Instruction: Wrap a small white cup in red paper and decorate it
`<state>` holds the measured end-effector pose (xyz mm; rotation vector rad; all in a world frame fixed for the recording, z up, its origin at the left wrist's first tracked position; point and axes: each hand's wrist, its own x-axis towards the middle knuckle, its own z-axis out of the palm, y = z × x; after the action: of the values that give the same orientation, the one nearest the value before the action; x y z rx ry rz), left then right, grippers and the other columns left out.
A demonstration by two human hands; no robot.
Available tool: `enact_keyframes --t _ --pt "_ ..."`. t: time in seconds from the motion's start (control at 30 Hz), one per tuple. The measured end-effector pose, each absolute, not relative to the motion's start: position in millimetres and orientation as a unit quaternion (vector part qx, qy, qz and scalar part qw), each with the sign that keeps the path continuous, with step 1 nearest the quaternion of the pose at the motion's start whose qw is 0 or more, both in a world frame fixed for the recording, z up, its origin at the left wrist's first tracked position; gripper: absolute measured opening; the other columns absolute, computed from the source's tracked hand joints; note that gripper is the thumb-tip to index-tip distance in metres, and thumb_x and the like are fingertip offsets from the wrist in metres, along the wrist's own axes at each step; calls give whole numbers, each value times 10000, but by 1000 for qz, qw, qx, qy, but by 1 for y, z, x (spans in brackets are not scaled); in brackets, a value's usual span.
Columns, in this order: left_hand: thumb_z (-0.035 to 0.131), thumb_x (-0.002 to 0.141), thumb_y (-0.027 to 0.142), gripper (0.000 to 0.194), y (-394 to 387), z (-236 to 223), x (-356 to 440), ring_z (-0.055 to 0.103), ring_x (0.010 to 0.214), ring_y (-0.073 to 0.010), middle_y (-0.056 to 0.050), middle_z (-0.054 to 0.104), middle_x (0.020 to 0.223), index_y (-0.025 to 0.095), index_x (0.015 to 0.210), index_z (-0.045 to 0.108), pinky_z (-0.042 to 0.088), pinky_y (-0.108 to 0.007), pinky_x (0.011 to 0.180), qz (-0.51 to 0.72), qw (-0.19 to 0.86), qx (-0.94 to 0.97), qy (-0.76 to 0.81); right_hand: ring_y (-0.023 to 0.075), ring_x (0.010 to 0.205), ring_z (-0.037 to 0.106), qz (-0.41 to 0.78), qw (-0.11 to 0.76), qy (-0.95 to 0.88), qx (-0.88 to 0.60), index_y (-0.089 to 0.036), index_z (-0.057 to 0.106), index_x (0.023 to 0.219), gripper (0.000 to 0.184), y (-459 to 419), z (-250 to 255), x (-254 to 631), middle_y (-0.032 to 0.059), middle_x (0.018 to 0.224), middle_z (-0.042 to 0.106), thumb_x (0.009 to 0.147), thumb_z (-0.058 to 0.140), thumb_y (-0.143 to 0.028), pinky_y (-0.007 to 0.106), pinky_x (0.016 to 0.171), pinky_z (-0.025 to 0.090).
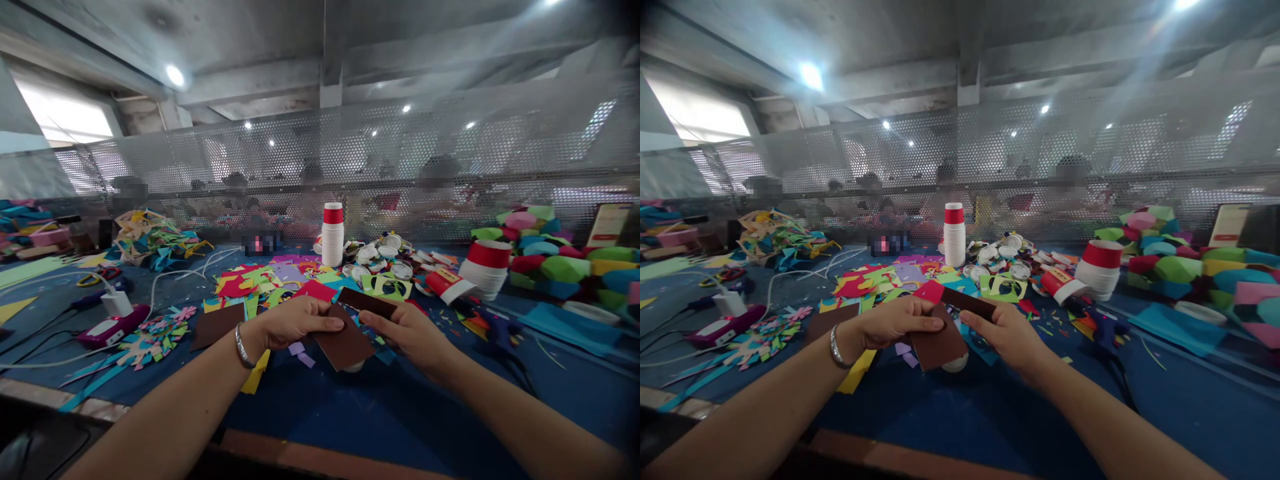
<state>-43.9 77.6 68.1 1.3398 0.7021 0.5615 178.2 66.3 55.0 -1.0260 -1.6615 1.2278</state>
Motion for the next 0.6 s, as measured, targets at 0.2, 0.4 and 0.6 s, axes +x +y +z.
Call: enact_keyframes --t 0.2,0.4,0.6 --pt "732 792 368 332 82 70 -54 574 662 -91 -53 689 920 154 1034 657 339 -192 516 262 633 651 328 61 462 180 499 374 -664 -413 -173 649 909 378 70 52 180 -93 520 291 811 687 -536 237 421 111" --pt "725 793 385 419 93 74 -70 576 643 -98 -46 646 858 165 1120 582 349 -197 505 364 607 601 372 51 464 172 505 401 -629 -434 -183 553 815 398 69 56 183 -97 569 284 817 664 -565 227 418 95" --pt "763 761 348 431 89 80 -75 639 774 -140 -51 647 899 176 1104 568 459 -216 616 376 626 575 369 41 455 222 451 466 -627 -432 -191 560 849 393 77 54 187 -82 614 378 761 735 -532 203 384 165"
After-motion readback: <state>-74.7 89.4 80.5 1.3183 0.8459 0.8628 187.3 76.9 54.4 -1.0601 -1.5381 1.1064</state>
